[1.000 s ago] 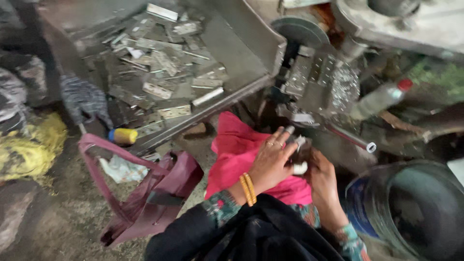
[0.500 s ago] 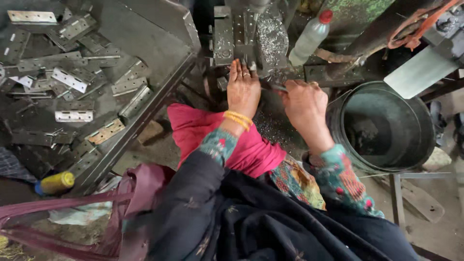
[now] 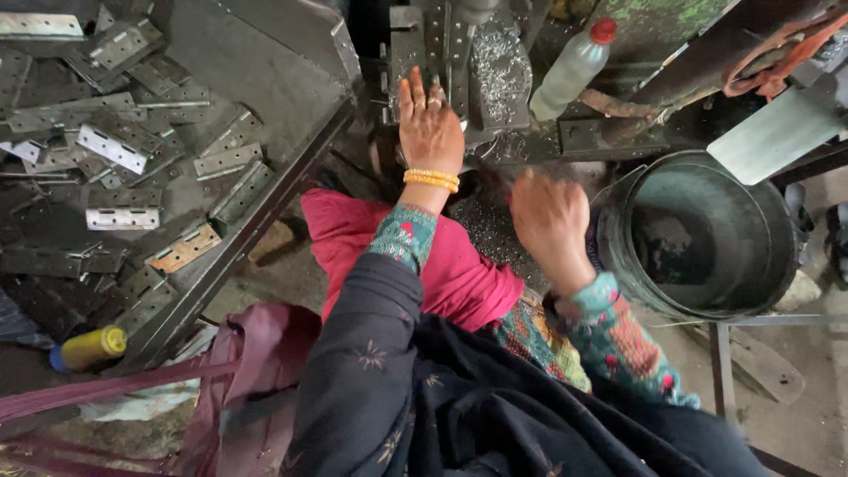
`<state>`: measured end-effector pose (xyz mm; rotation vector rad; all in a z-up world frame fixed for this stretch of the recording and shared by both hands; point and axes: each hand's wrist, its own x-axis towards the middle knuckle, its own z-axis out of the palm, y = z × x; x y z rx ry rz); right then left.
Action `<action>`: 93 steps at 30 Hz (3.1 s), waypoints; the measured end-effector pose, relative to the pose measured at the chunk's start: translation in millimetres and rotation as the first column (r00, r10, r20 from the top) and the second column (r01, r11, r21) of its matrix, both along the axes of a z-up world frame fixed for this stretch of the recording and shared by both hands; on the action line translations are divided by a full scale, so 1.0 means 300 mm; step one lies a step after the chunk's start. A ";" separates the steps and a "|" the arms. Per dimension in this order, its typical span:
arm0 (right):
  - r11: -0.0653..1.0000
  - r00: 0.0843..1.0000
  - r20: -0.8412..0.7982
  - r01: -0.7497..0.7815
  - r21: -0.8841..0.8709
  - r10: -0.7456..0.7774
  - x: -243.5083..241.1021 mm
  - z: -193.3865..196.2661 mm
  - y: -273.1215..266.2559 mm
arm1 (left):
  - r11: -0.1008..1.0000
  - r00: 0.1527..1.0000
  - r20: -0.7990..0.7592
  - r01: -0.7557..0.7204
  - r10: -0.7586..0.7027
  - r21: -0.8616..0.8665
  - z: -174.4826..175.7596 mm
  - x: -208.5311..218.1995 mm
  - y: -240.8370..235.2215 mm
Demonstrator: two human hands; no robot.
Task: The person places small metal hinge pieces into a press machine, operates the lever to punch or shape them, and clears metal shavings using a small brush. The person handles the hinges by hand and wipes their fingers with a cloth.
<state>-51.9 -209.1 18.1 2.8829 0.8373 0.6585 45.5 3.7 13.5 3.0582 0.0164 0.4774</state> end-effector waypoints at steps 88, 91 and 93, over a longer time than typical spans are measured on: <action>0.953 0.908 -0.292 0.296 -0.062 -0.301 -0.036 0.150 0.080 | 0.999 0.964 0.265 0.022 -0.015 -0.024 0.000 -0.124 0.021; 0.991 0.987 -0.101 0.118 -0.058 -0.123 -0.034 0.123 0.046 | 0.999 0.994 0.111 -0.012 0.008 0.035 -0.042 -0.177 0.011; 0.991 0.985 -0.122 0.116 -0.069 -0.124 -0.018 0.111 0.053 | 0.999 1.000 0.021 0.001 -0.002 0.034 -0.038 -0.144 0.013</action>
